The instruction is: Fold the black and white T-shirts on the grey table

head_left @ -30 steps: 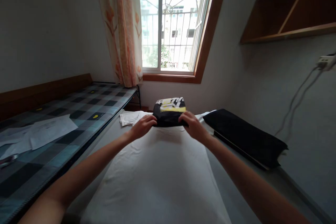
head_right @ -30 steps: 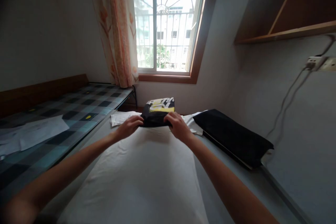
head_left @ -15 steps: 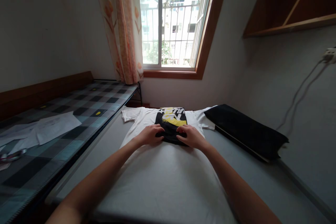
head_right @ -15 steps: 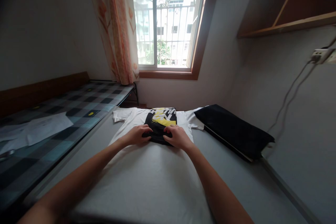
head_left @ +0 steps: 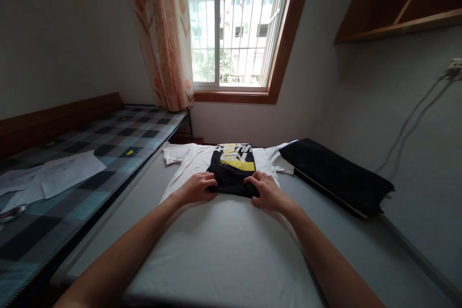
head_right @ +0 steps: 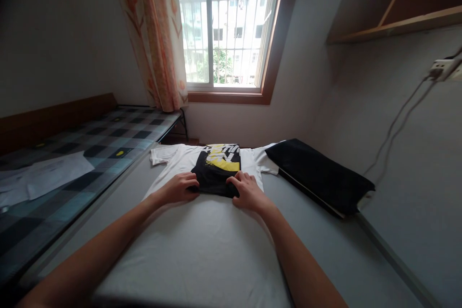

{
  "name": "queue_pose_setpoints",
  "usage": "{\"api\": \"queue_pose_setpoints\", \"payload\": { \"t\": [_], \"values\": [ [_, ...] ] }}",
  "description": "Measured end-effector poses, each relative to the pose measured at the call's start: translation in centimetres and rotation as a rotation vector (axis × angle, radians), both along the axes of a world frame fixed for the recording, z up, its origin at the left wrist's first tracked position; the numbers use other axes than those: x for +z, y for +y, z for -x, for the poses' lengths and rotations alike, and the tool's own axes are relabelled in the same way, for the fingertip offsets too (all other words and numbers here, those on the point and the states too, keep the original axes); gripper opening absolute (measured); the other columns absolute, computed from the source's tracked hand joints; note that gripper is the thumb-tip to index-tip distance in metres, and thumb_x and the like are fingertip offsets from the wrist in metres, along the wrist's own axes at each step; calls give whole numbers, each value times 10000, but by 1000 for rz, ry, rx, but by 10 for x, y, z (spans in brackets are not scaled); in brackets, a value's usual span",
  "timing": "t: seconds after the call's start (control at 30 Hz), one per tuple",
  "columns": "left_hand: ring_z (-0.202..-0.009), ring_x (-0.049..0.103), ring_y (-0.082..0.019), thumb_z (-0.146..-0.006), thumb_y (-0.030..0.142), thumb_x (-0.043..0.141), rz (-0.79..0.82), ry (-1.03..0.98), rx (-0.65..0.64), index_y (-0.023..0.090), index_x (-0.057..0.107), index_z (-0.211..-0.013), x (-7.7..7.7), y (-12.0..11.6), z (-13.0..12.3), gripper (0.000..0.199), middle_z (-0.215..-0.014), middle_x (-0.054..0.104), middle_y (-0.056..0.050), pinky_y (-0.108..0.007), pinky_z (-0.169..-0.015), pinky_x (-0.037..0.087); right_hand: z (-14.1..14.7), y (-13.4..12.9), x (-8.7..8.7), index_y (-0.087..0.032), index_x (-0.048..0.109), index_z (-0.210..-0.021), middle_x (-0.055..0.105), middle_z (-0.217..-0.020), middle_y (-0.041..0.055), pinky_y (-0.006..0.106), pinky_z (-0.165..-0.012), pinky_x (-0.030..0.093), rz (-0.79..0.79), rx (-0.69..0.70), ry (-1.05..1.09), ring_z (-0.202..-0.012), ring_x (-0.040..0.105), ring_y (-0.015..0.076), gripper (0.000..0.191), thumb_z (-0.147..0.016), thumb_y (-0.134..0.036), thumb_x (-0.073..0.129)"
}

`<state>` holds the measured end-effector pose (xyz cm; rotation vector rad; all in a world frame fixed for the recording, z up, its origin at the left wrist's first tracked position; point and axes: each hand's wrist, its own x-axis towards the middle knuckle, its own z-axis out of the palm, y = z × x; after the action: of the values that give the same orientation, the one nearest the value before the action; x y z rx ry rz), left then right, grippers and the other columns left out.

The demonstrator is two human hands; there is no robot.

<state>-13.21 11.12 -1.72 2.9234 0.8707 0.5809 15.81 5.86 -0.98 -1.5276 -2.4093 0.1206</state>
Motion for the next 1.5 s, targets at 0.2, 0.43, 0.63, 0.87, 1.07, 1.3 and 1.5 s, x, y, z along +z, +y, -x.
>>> {"api": "queue_pose_setpoints", "payload": {
  "t": [0.2, 0.43, 0.63, 0.87, 1.07, 1.3, 1.5],
  "values": [
    [-809, 575, -139, -674, 33, 549, 174, -79, -20, 209, 672, -838, 7, 6, 11, 271, -874, 621, -10, -231, -723, 438, -9, 2, 6, -210, 667, -929, 553, -1004, 73, 366, -893, 393, -62, -32, 17, -963, 507, 232, 281, -668, -117, 621],
    [-655, 528, -106, -741, 109, 535, 198, -583, 242, 181, 563, -793, 2, 10, 4, 93, -738, 563, 16, -216, -602, 425, -6, 12, 9, -180, 636, -827, 569, -903, 44, 277, -639, 436, -243, -243, 603, -603, 501, 113, 123, -797, -222, 524],
    [-618, 514, -105, -670, 121, 550, 408, -386, 219, 183, 544, -737, 0, 7, 6, 91, -680, 560, 31, -212, -572, 396, -9, 5, 11, -199, 647, -773, 629, -810, 23, 260, -630, 415, 69, -57, 436, -664, 543, 139, 200, -789, -399, 630],
    [-624, 550, -136, -767, 380, 586, 587, -441, 322, 171, 597, -746, -2, 19, 12, 210, -682, 593, 1, -236, -581, 414, -8, 12, 0, -186, 617, -721, 657, -716, 44, 263, -620, 386, 57, -431, 408, -668, 589, 163, 297, -863, -441, 563],
    [-724, 610, -193, -813, 567, 541, 350, -403, 586, 165, 631, -715, -7, 14, 0, 424, -791, 659, -79, -285, -674, 437, -8, 19, -13, -176, 646, -713, 699, -736, 73, 268, -617, 395, 149, -582, 447, -692, 627, 188, 244, -782, -410, 655],
    [-756, 626, -241, -821, 525, 558, 348, -109, 784, 187, 626, -702, 2, 21, -30, 365, -797, 676, -97, -296, -630, 395, -1, 17, -18, -194, 662, -700, 702, -744, 52, 266, -627, 390, 97, -571, 457, -706, 626, 185, 220, -785, -396, 644],
    [-709, 590, -165, -842, 281, 540, 452, -421, 701, 186, 572, -721, 2, 40, -39, 157, -736, 639, -36, -250, -643, 402, 5, 14, -17, -200, 655, -695, 686, -768, 50, 283, -680, 404, -42, -545, 408, -703, 605, 179, 193, -829, -304, 563]
  ]
}}
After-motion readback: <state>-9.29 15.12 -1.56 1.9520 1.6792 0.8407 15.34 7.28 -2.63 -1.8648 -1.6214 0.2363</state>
